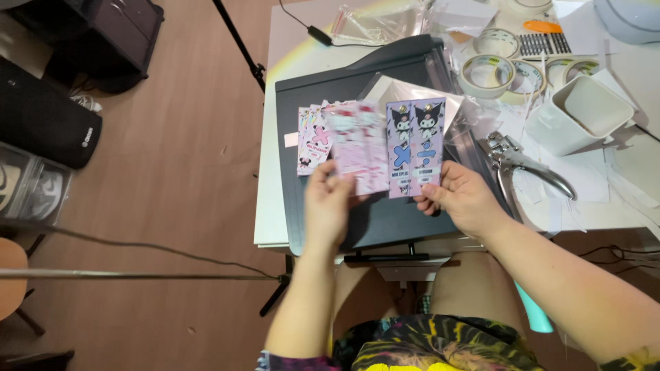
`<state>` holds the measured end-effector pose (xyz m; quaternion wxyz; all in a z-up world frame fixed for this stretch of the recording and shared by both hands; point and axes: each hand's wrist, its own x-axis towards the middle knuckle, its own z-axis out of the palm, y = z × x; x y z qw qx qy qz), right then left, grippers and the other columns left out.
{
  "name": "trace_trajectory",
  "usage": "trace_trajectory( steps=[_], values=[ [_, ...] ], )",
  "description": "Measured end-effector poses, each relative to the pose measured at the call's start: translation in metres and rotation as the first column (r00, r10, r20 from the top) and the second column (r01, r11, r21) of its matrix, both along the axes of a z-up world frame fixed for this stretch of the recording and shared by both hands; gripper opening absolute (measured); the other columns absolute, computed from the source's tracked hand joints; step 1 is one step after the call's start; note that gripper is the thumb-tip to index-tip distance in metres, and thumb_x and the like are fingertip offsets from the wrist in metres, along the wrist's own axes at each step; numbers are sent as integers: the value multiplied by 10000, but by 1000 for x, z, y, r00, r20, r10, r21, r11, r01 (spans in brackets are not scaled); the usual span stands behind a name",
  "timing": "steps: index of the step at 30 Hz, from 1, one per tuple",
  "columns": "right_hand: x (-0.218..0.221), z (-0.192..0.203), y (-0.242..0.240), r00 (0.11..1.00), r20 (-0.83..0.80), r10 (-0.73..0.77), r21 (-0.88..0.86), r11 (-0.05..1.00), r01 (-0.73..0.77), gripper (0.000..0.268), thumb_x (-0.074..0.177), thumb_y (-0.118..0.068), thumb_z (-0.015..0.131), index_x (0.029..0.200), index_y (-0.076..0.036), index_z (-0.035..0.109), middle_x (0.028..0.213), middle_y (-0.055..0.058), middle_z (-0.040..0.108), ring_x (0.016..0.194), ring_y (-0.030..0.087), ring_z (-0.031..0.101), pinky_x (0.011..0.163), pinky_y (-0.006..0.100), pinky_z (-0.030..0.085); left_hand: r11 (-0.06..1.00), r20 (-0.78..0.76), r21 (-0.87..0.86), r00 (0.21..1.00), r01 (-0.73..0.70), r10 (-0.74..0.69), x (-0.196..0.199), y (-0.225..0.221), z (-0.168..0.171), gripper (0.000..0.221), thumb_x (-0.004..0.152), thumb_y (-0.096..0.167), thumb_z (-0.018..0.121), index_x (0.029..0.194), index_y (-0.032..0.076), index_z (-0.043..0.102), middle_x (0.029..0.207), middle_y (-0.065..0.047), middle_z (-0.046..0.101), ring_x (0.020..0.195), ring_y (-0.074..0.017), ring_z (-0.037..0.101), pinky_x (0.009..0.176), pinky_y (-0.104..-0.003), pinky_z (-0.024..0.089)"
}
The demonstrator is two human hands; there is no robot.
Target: The person places printed bookmarks into plastic sleeves and folds the adhesive tabs to seal them.
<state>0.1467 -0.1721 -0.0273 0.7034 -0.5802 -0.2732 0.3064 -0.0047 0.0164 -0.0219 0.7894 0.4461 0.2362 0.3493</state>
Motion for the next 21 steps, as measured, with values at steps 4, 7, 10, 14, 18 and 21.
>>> trace_trajectory(
  steps=[4,7,10,14,18,21],
  values=[
    [-1,2,-1,1000,7,12,26,1000,-12,166,946,-45,688,1045,17,571,753,177,742,624,206,754,538,280,640,988,71,-118,994,96,-88,12,-31,-10,431,979,35,624,1390,3,495,1027,-119,714,832,-220,746,689,-400,687],
    [0,1,0,1000,13,20,21,1000,-20,174,945,-33,690,1052,33,569,748,183,730,626,210,750,540,282,641,983,132,-121,984,136,-120,14,-35,-7,434,974,32,624,1393,4,517,1124,-121,716,909,-252,748,731,-427,684],
    [1,-1,2,999,41,35,0,999,-35,189,928,-33,708,1052,41,585,755,191,726,625,207,744,528,281,640,977,229,-170,969,131,-90,14,-30,-15,340,980,11,595,1316,51,561,1080,-105,715,858,-286,756,703,-444,684],
    [1,-2,3,998,63,21,-14,1000,-21,209,938,-48,713,1061,56,581,757,200,719,624,220,743,529,294,642,956,318,-225,941,189,-111,6,-34,-4,342,968,-8,535,1285,120,514,988,-102,685,759,-217,691,752,-534,664],
    [-3,4,5,998,63,21,-15,1000,-21,220,934,-60,719,1065,58,587,751,197,718,613,214,737,521,287,638,976,325,-145,940,164,-109,5,-36,-4,446,892,-125,556,1266,97,458,974,-118,666,689,-187,686,731,-538,664],
    [-1,4,4,997,65,30,-35,999,-28,208,946,-61,707,1073,57,592,763,190,724,629,204,736,547,282,638,985,274,-93,955,143,-112,5,-35,-1,555,842,-153,652,1297,106,466,1004,-114,698,820,-235,745,750,-430,673]
  ],
)
